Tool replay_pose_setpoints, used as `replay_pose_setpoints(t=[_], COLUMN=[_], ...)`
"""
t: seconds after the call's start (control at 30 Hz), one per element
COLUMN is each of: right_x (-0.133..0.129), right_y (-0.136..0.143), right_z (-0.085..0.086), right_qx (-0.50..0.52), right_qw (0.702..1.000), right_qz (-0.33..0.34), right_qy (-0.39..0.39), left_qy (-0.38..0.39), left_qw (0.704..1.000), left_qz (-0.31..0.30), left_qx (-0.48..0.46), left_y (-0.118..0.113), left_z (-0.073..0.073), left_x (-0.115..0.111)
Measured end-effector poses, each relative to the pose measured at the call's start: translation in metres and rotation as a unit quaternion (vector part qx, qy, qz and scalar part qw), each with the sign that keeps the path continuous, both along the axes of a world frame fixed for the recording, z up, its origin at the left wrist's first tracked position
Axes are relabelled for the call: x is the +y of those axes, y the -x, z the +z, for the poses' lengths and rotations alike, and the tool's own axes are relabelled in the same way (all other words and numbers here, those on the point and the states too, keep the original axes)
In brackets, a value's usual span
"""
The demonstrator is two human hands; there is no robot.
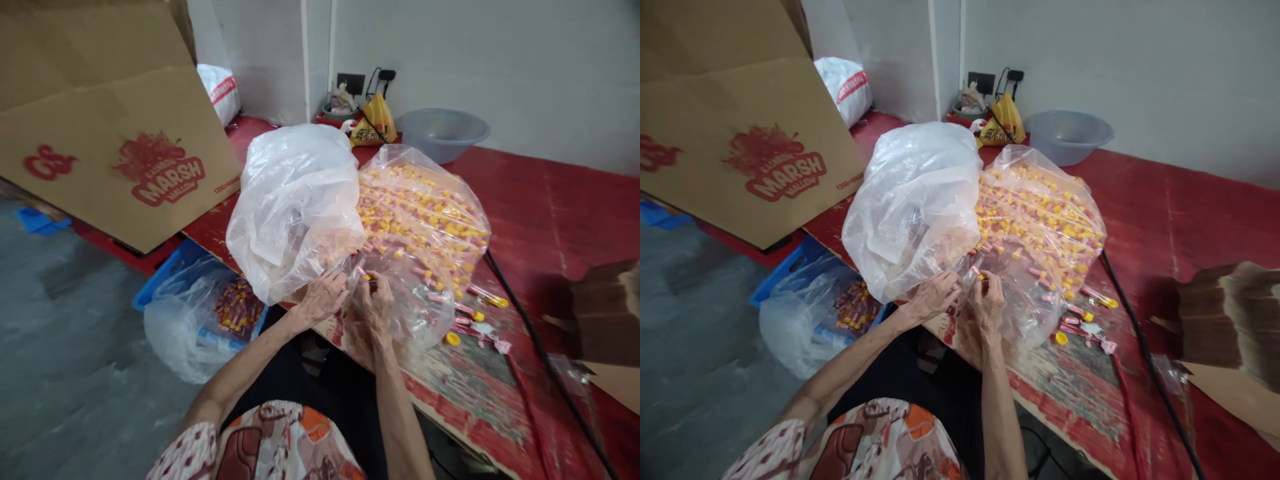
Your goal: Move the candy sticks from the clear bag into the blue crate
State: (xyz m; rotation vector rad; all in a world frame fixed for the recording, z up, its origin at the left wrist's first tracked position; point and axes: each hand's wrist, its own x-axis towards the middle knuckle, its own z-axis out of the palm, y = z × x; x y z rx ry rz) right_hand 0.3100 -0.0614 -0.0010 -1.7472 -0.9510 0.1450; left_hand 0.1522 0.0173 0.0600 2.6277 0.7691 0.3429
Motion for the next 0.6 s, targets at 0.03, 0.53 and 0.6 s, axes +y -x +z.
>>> replay_pose_setpoints(t=[0.03, 0.53, 0.6], right_x=[-0.001, -0.002, -0.001], right_y=[0.001, 0.022, 0.023], right_z=[0.001, -0.001, 0.000], right_qx=[0.000, 0.040, 0.042], right_qw=[1.000, 0.995, 0.993], right_qz=[0.003, 0.062, 0.080], right_qy=[-0.001, 0.064, 0.072], left_qy=[-0.010, 0.085, 0.183], left_qw=[1.000, 0.993, 0.976], left_qz=[0.012, 0.031, 0.042], left_qx=[-0.008, -0.074, -0.111], left_y=[0.000, 0.013, 0.019], left_z=[-0.001, -0.018, -0.022], left_x=[-0.003, -0.008, -0.002])
